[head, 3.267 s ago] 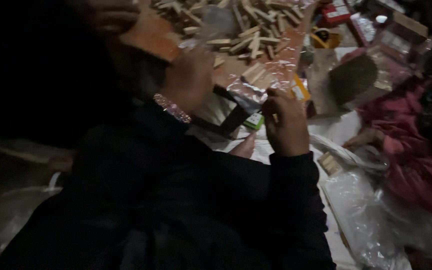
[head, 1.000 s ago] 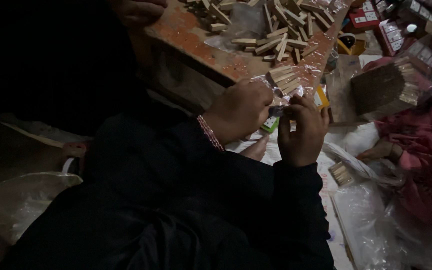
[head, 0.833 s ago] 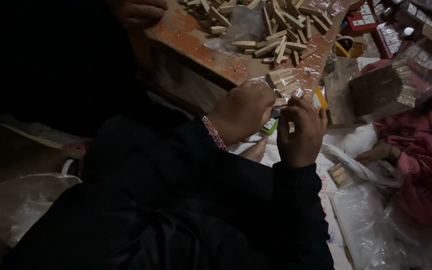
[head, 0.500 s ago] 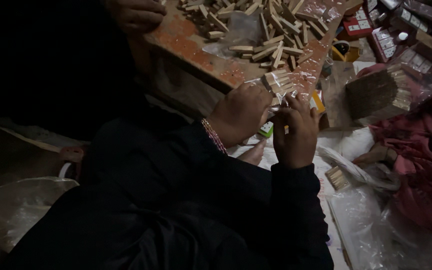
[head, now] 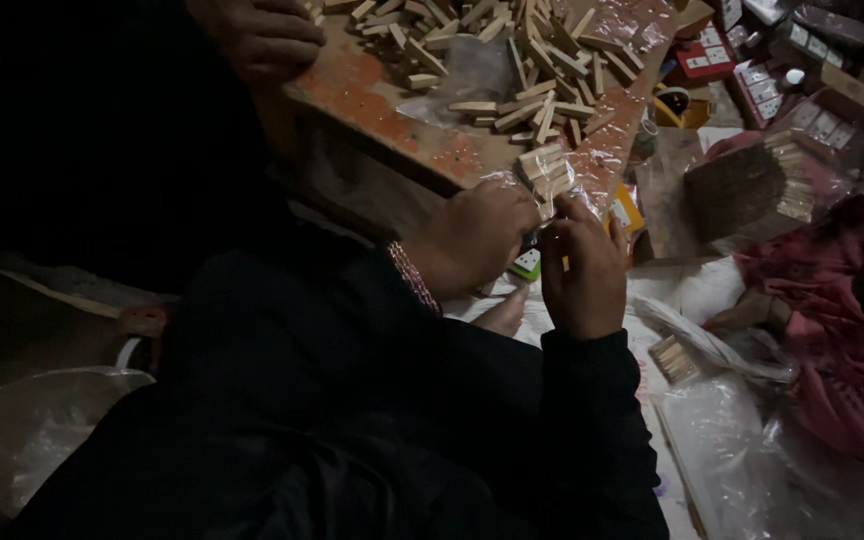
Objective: The person sits on the floor and packs small wooden sticks into clear plastic bags. They pick sticks from a pile on a low table, place them into bags, and set the filled bags aside.
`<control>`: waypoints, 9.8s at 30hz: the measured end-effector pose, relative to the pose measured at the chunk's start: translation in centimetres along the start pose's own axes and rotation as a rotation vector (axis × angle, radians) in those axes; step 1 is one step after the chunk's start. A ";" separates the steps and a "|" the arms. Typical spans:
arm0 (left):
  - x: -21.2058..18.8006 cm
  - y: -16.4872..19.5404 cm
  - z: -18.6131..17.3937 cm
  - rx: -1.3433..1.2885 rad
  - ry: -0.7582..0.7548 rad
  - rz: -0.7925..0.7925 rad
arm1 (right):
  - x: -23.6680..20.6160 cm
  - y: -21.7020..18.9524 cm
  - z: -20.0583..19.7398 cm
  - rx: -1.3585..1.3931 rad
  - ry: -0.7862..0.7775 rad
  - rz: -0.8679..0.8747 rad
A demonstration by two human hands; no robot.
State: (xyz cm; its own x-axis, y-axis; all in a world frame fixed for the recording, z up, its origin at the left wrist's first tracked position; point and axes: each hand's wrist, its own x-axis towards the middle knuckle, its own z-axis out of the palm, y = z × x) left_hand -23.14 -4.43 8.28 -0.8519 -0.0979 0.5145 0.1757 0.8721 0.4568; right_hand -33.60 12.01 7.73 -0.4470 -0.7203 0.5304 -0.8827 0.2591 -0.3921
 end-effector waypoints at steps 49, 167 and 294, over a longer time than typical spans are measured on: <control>2.2 -0.4 0.1 0.144 0.128 0.136 | -0.1 0.4 0.3 0.108 0.040 -0.015; 8.7 -7.6 0.1 0.530 0.161 -0.142 | 0.5 1.3 -0.8 0.186 0.044 -0.001; 1.6 2.4 -0.4 0.047 0.047 -0.113 | -1.1 3.3 -0.1 0.183 0.198 0.075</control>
State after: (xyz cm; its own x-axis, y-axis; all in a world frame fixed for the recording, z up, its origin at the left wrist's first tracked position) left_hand -23.87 -2.63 10.47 -0.8407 -0.2181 0.4956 0.0556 0.8757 0.4797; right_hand -36.01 13.73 5.89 -0.5454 -0.5594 0.6242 -0.8133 0.1733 -0.5554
